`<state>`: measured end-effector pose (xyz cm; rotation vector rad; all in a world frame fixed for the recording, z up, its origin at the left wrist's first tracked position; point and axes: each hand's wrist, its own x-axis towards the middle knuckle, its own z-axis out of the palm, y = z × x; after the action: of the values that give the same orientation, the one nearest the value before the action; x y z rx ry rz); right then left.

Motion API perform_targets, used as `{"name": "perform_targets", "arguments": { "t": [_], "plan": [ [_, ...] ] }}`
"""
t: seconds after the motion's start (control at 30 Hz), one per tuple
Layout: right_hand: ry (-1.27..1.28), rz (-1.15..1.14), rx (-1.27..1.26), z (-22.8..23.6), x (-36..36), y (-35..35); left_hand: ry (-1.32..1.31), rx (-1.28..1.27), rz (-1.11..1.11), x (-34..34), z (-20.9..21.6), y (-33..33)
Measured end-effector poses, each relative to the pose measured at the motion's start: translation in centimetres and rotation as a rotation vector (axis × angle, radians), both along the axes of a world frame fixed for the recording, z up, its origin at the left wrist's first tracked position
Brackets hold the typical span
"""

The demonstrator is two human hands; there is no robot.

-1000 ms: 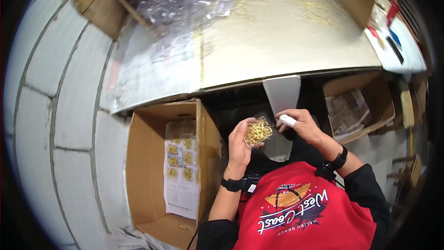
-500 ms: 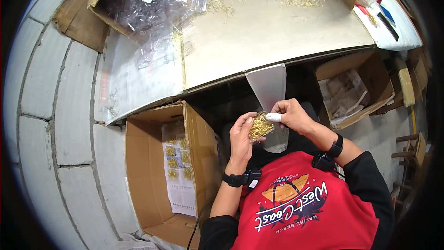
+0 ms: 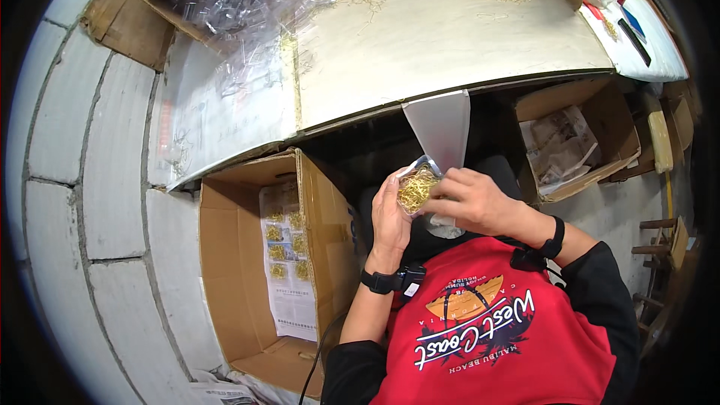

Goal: The person scoops small yellow items from a table surface into small clear plastic containers using a white funnel. After filling each container, they place it into a cardboard box containing a grid of similar filled containers.

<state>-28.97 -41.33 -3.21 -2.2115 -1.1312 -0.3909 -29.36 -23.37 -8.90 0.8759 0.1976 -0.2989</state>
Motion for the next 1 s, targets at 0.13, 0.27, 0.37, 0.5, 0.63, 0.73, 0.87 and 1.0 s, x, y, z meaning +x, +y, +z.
{"name": "perform_targets", "arguments": {
  "t": [0.13,0.27,0.37,0.5,0.63,0.73,0.87,1.0],
  "plan": [
    [-0.035,0.032,-0.048,-0.8,0.1,0.6,-0.017,0.026,-0.041,-0.2,0.0,-0.1],
    [0.029,0.043,-0.058,-1.6,0.2,0.6,-0.035,0.102,-0.069,-0.6,0.0,-0.1],
    [0.052,-0.013,0.041,-2.1,0.2,0.9,-0.069,0.084,-0.114,-0.6,-0.4,-0.4],
    [0.087,-0.102,-0.044,-0.6,0.3,0.8,-0.002,0.014,-0.181,-0.7,0.7,-0.8],
    [0.096,-0.181,0.115,0.1,0.7,-0.5,0.000,-0.027,-0.133,-0.4,0.2,-0.4],
    [0.282,-0.342,0.214,0.1,0.6,-2.1,-0.001,-0.005,-0.094,-0.2,0.2,0.1],
    [0.782,-0.411,0.220,-0.1,-0.5,-1.8,-0.002,0.008,-0.056,-0.2,0.1,0.1],
    [0.774,-0.307,0.212,-0.8,-0.1,-0.9,-0.009,-0.059,-0.040,-0.2,0.5,-0.5]
  ]
}}
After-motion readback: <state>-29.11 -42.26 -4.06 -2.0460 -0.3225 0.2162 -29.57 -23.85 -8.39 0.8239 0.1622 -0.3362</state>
